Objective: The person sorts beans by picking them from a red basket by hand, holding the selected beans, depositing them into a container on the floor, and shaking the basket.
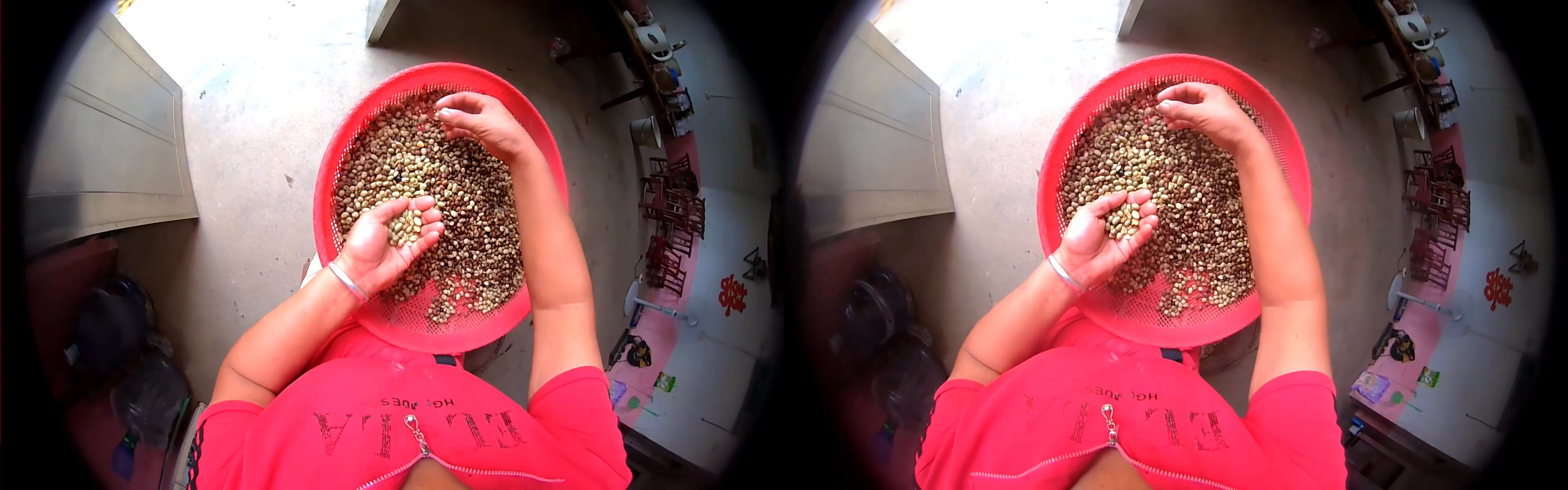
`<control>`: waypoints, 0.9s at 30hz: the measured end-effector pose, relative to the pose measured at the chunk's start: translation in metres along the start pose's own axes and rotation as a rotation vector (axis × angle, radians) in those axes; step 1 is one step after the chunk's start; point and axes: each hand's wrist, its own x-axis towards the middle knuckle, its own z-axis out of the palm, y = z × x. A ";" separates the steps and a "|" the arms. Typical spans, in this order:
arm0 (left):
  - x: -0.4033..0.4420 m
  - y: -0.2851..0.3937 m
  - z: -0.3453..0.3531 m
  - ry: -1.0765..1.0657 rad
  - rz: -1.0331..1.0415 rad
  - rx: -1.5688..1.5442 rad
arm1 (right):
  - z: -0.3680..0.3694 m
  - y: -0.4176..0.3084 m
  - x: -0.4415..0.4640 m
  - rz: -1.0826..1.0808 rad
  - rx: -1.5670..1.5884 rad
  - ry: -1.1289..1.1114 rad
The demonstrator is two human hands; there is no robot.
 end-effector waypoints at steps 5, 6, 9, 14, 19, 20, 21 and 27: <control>0.002 -0.001 0.000 -0.005 -0.011 -0.003 | -0.008 0.010 -0.036 0.061 0.448 -0.170; 0.003 -0.001 -0.002 -0.023 -0.015 -0.005 | -0.007 0.014 -0.041 0.065 0.451 -0.164; 0.000 0.000 0.001 -0.012 -0.016 -0.041 | 0.006 0.013 -0.057 0.101 0.536 -0.179; -0.001 -0.003 0.009 -0.047 0.037 -0.037 | 0.030 -0.004 -0.082 0.138 0.396 -0.155; 0.002 -0.002 0.002 -0.062 0.075 -0.072 | 0.067 -0.029 -0.110 -0.189 -0.340 -0.107; 0.002 -0.001 0.009 -0.020 0.056 -0.084 | 0.064 -0.027 -0.110 -0.237 -0.408 0.013; 0.000 -0.003 0.013 0.052 0.085 -0.069 | 0.055 -0.023 -0.103 -0.321 -0.500 0.122; 0.003 0.000 -0.006 -0.032 -0.070 0.113 | 0.000 0.017 -0.049 -0.181 -0.859 0.430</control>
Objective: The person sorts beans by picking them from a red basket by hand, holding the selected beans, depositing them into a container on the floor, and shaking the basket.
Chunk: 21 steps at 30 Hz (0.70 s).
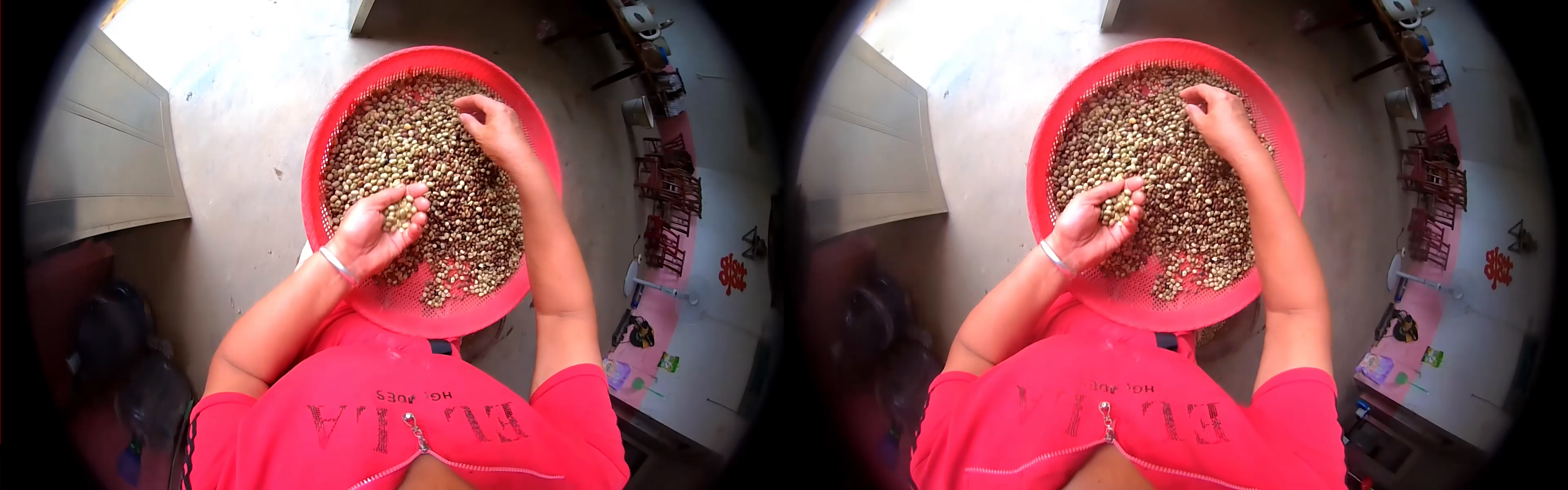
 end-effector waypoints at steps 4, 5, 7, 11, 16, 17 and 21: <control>-0.002 -0.002 0.002 0.013 0.008 0.029 | 0.012 -0.004 0.017 -0.162 -0.067 -0.044; -0.002 -0.001 0.002 0.017 0.004 0.017 | 0.015 -0.003 0.021 -0.163 -0.067 -0.044; -0.001 -0.002 0.001 0.012 0.011 0.029 | 0.021 -0.002 0.031 -0.266 -0.197 0.017; -0.002 -0.003 0.005 0.019 0.029 0.054 | 0.019 -0.005 0.040 -0.302 -0.246 -0.094; -0.004 -0.003 0.007 0.018 0.028 0.049 | 0.027 -0.002 0.041 -0.318 -0.156 -0.113; -0.004 -0.003 0.008 0.019 0.031 0.056 | 0.028 -0.003 0.041 -0.319 -0.157 -0.114; -0.004 -0.003 0.009 0.017 0.024 0.068 | 0.029 -0.002 0.044 -0.385 -0.158 -0.138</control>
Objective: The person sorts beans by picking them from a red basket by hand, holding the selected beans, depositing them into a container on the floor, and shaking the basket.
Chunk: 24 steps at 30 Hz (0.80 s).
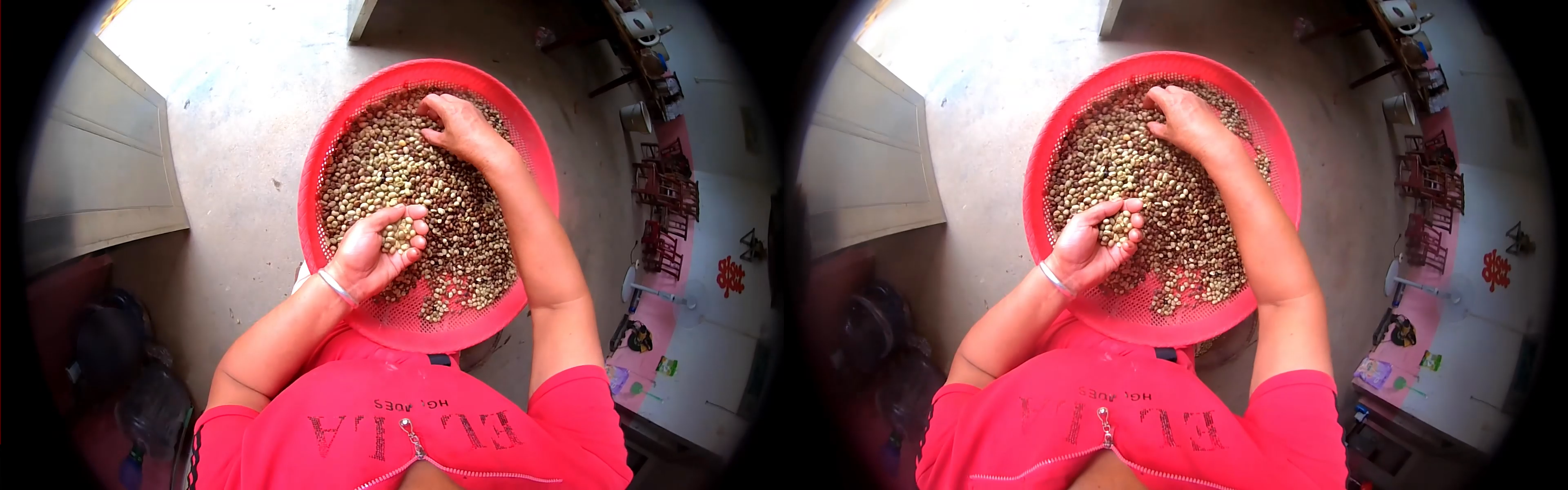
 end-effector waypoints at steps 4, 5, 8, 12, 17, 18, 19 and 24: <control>0.002 -0.001 -0.001 0.009 0.003 -0.006 | -0.006 -0.001 0.005 -0.060 -0.003 -0.063; 0.001 -0.001 -0.001 0.008 0.005 -0.004 | -0.007 -0.004 0.006 -0.062 -0.003 -0.061; 0.000 0.000 -0.003 0.014 0.007 -0.003 | -0.007 -0.006 0.007 0.084 0.035 -0.171; 0.000 0.000 -0.008 0.010 0.004 -0.012 | -0.014 0.010 -0.010 0.470 0.904 -0.173; 0.000 -0.003 -0.005 0.005 0.001 0.004 | -0.025 -0.008 -0.067 0.488 1.882 -0.117; 0.000 -0.004 -0.004 0.000 -0.004 0.012 | -0.021 -0.015 -0.079 0.475 2.005 -0.108; 0.001 -0.004 -0.004 -0.029 -0.022 -0.006 | -0.017 -0.022 -0.087 0.445 2.084 -0.128; -0.003 -0.013 0.022 0.104 0.038 0.030 | -0.017 -0.057 -0.116 0.499 1.974 -0.180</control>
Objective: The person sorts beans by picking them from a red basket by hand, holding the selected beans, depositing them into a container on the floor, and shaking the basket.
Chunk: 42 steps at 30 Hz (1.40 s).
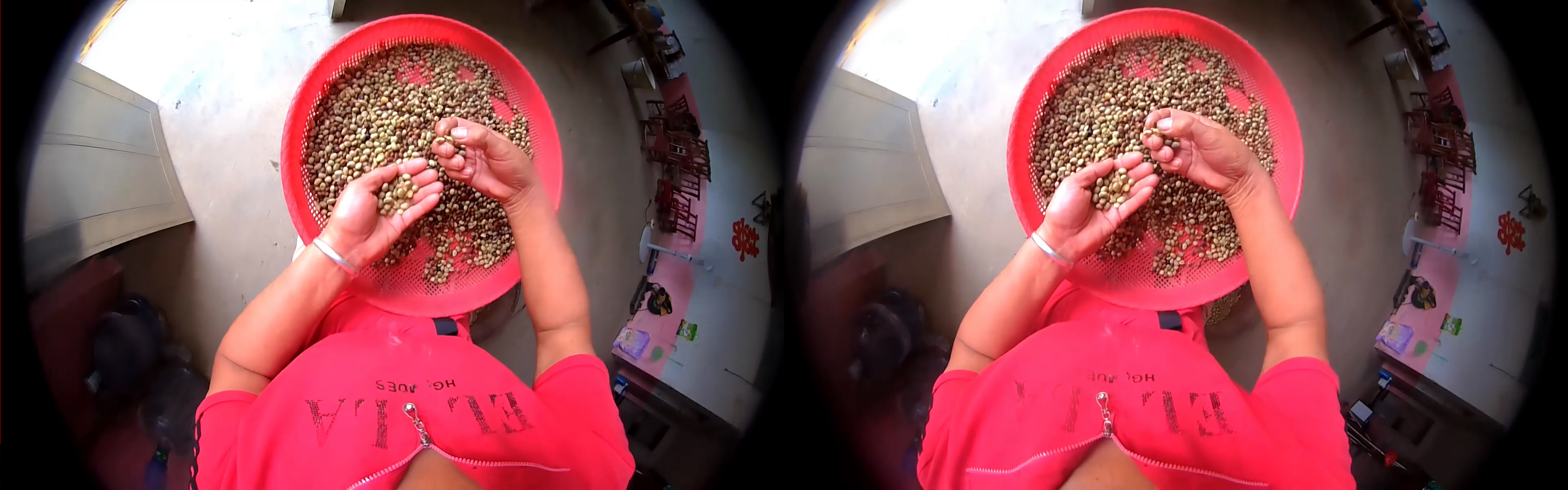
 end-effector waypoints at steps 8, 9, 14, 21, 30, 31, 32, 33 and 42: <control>0.002 -0.014 0.003 0.008 0.026 -0.102 | 0.080 0.006 -0.042 -0.238 -1.297 0.113; 0.005 -0.015 -0.002 -0.070 -0.010 -0.136 | 0.081 0.006 -0.045 -0.248 -1.204 0.175; 0.007 -0.019 -0.002 -0.134 -0.088 -0.230 | 0.073 0.005 -0.060 -0.425 -1.188 0.296; 0.010 -0.024 -0.008 -0.176 -0.067 -0.169 | 0.080 0.052 -0.050 -0.521 -1.545 0.306; 0.013 -0.025 -0.011 -0.123 -0.054 -0.161 | 0.068 0.072 -0.045 -0.649 -1.645 0.323; 0.012 -0.024 -0.010 -0.122 -0.051 -0.157 | 0.068 0.066 -0.051 -0.638 -1.534 0.407; 0.010 -0.023 -0.008 -0.107 -0.030 -0.198 | 0.067 0.061 -0.059 -0.627 -1.420 0.487; 0.008 -0.022 -0.005 -0.093 -0.011 -0.237 | 0.061 0.057 -0.065 -0.684 -1.404 0.625; 0.012 -0.058 0.033 -0.231 0.460 0.279 | 0.037 0.109 -0.026 -0.775 0.346 0.371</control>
